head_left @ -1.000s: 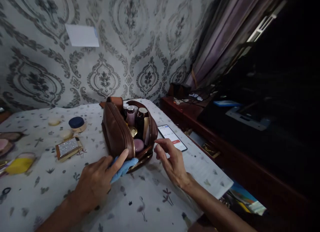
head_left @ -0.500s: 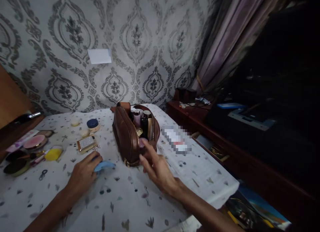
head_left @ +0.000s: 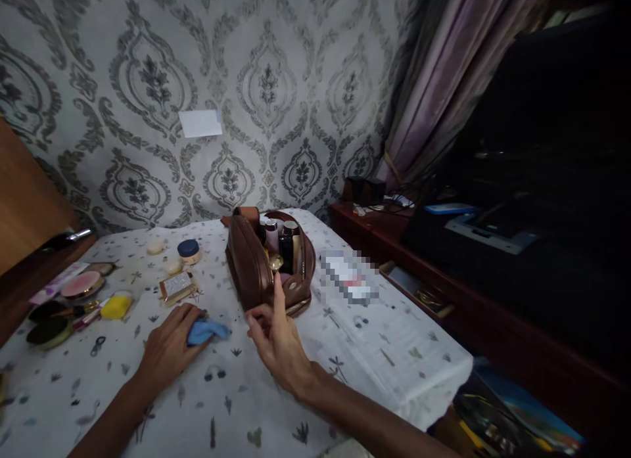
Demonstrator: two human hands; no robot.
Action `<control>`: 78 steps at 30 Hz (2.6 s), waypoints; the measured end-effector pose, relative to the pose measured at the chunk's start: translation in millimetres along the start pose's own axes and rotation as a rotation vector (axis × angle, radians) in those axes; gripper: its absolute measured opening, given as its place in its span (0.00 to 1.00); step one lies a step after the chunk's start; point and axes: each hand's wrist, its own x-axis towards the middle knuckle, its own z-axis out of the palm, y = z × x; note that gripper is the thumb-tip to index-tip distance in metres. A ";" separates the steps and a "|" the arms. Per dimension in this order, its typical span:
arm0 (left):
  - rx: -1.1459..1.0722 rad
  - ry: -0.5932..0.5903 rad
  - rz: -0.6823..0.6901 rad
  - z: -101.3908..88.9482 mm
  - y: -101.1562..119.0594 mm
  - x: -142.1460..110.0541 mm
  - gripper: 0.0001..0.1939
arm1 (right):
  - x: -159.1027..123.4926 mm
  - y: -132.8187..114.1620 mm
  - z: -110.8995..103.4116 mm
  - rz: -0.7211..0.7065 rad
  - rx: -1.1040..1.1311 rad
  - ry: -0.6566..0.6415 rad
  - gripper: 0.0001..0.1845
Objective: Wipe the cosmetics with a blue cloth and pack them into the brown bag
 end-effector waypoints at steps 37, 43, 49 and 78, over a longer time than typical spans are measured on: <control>-0.059 0.048 -0.007 1.0 4.1 5.4 0.09 | 22.7 22.2 54.6 -0.113 0.047 -0.490 0.27; 0.087 0.035 0.061 -2.7 -2.1 18.8 0.16 | 25.5 25.9 57.2 -0.040 0.119 -0.456 0.28; 0.249 -0.056 0.057 -21.7 -24.1 94.8 0.19 | 23.9 25.6 57.4 0.067 0.144 -0.429 0.37; -0.071 -0.389 0.058 -32.3 -7.7 125.3 0.21 | 18.8 24.7 61.9 0.102 0.216 -0.262 0.43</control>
